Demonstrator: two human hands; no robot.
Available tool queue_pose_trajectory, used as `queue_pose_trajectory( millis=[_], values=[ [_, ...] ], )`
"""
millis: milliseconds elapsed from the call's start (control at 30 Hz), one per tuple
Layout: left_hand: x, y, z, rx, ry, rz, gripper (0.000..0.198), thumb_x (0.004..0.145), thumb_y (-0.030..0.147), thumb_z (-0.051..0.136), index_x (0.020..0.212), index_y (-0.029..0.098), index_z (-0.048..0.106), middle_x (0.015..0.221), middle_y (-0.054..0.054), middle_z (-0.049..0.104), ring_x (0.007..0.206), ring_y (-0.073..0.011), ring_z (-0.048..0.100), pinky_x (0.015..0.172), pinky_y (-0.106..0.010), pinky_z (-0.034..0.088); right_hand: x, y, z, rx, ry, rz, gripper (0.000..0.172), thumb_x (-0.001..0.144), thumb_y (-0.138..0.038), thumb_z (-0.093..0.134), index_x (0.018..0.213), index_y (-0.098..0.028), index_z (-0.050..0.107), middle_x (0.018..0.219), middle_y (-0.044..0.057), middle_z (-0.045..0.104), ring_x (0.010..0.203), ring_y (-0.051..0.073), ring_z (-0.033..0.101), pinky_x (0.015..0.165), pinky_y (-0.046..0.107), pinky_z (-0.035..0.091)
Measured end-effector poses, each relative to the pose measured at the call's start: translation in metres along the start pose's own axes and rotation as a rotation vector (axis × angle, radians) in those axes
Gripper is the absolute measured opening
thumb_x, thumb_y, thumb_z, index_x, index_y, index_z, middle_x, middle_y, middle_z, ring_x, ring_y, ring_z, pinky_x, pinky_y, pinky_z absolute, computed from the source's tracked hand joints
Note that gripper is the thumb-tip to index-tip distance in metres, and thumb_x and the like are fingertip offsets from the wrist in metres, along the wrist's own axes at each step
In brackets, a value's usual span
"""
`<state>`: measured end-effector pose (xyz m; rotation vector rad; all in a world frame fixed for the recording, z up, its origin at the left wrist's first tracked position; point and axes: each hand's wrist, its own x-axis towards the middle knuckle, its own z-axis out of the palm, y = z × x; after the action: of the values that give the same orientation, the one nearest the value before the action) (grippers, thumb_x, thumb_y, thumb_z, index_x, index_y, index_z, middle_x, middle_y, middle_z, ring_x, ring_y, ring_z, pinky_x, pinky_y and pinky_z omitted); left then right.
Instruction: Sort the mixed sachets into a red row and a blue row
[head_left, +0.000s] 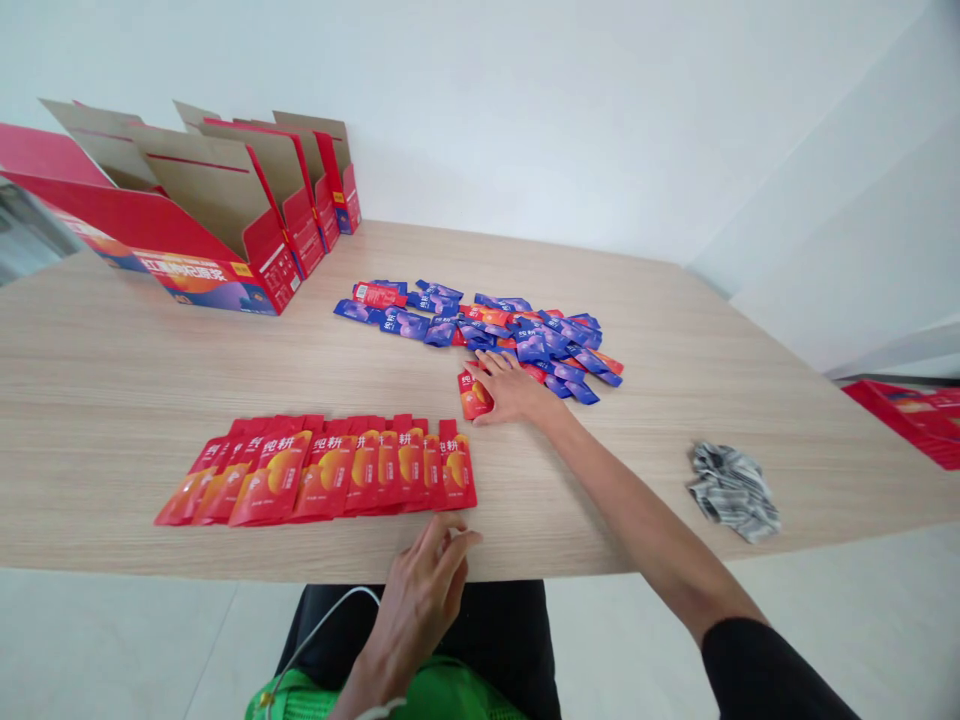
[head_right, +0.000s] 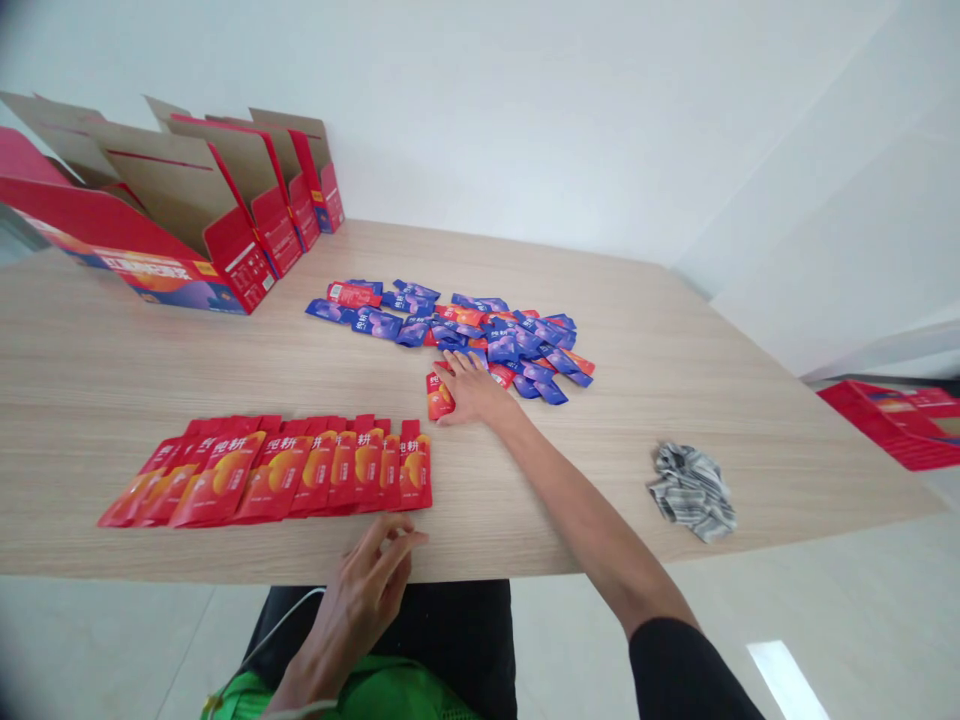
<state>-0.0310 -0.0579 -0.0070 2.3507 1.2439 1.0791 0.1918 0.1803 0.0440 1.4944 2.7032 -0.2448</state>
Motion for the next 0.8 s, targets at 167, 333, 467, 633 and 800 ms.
queue_pose_trajectory(
  millis=[167,333,467,633,800],
  values=[
    [0.000,0.005,0.002,-0.009,-0.047,0.075,0.031,0.103,0.007,0.043,0.117,0.023,0.065,0.108,-0.008,0.070,0.081,-0.0148,0.073,0.062,-0.021,0.058,0.041,0.019,0.000,0.009,-0.140,-0.069,0.135,0.061,-0.074,0.089,0.168,-0.012,0.034,0.173,0.025,0.030,0.162,0.046,0.020,0.130,0.067,0.007],
    [-0.001,0.004,0.002,-0.029,-0.077,0.088,0.032,0.100,0.004,0.044,0.116,0.024,0.064,0.108,-0.007,0.069,0.082,-0.0143,0.073,0.064,-0.021,0.058,0.048,0.021,0.001,0.038,-0.200,-0.044,0.136,0.059,-0.075,0.090,0.168,-0.013,0.035,0.172,0.024,0.032,0.163,0.045,0.018,0.131,0.065,0.006],
    [0.000,0.003,0.002,-0.047,-0.063,0.104,0.034,0.097,0.001,0.044,0.115,0.024,0.064,0.107,-0.006,0.069,0.082,-0.0148,0.072,0.064,-0.022,0.058,0.039,0.014,0.000,0.026,-0.181,-0.058,0.116,0.069,-0.064,0.089,0.163,-0.013,0.045,0.171,0.025,0.034,0.162,0.044,0.022,0.132,0.061,0.010],
    [0.001,0.004,0.001,-0.065,-0.083,0.121,0.034,0.096,0.000,0.045,0.113,0.023,0.063,0.105,-0.005,0.068,0.084,-0.0164,0.071,0.067,-0.024,0.058,0.018,0.001,0.004,0.027,0.003,-0.179,0.051,0.096,-0.042,0.069,0.139,-0.016,0.068,0.146,0.019,0.066,0.143,0.034,0.056,0.127,0.051,0.029],
    [0.003,0.006,0.000,-0.081,-0.101,0.167,0.029,0.099,0.002,0.045,0.111,0.022,0.062,0.098,-0.004,0.067,0.079,-0.0168,0.067,0.063,-0.024,0.053,0.005,-0.004,0.006,-0.016,0.077,-0.191,0.043,0.093,-0.038,0.077,0.128,-0.015,0.072,0.140,0.020,0.069,0.132,0.034,0.063,0.122,0.049,0.035]
  ],
)
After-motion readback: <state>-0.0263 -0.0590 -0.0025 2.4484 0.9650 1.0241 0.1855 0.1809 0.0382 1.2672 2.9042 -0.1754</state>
